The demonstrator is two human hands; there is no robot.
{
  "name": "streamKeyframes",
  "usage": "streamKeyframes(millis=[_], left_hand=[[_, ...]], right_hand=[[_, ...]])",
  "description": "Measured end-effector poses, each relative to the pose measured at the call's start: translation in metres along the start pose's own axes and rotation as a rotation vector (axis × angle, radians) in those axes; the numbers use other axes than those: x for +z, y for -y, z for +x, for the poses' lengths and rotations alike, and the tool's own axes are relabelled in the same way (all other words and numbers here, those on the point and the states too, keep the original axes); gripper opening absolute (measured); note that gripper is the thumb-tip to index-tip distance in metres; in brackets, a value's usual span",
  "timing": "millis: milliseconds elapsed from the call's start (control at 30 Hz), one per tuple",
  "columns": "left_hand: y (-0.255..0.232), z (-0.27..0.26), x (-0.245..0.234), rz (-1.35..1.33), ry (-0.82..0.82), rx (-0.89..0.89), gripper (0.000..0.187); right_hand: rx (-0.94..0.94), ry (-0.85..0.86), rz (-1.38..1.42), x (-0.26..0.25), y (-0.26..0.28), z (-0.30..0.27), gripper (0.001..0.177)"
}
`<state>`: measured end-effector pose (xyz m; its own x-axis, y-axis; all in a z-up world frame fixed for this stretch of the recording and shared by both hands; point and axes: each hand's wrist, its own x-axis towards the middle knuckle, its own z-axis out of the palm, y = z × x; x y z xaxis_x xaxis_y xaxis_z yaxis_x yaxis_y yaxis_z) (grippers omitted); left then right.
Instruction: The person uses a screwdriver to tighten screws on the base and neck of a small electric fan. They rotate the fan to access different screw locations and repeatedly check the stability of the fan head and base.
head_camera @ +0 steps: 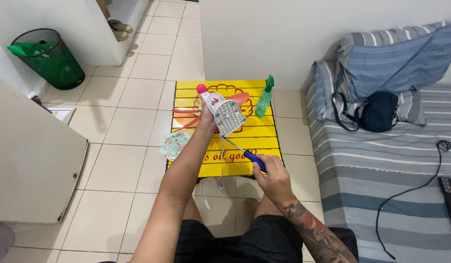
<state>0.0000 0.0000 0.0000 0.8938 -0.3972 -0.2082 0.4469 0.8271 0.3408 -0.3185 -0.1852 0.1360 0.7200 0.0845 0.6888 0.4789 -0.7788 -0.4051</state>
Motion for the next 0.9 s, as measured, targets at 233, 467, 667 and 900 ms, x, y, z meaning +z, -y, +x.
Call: streamKeyframes(millis=[233,467,667,900], left_hand=[[-0.003,-0.058,0.067,0.095,-0.001,-0.11,0.082],[-0.005,-0.055,0.066,0.056,0.04,-0.042,0.081],[-0.007,-0.039,0.045,0.065,0.044,-0.046,0.074],[-0.008,0.005,-0.002,-0.017,-0.068,0.152,0.037]], right_hand=[[-0.006,-0.005,0.019,0.005,-0.004,0.0,0.025],[-0.059,0.048,-0.054,0.01,-0.012,-0.005,0.032],[-0.032,0.044,0.025,0.008,-0.002,-0.006,0.034],[-0.055,0.196,0.025,0.006,0.0,-0.006,0.044]])
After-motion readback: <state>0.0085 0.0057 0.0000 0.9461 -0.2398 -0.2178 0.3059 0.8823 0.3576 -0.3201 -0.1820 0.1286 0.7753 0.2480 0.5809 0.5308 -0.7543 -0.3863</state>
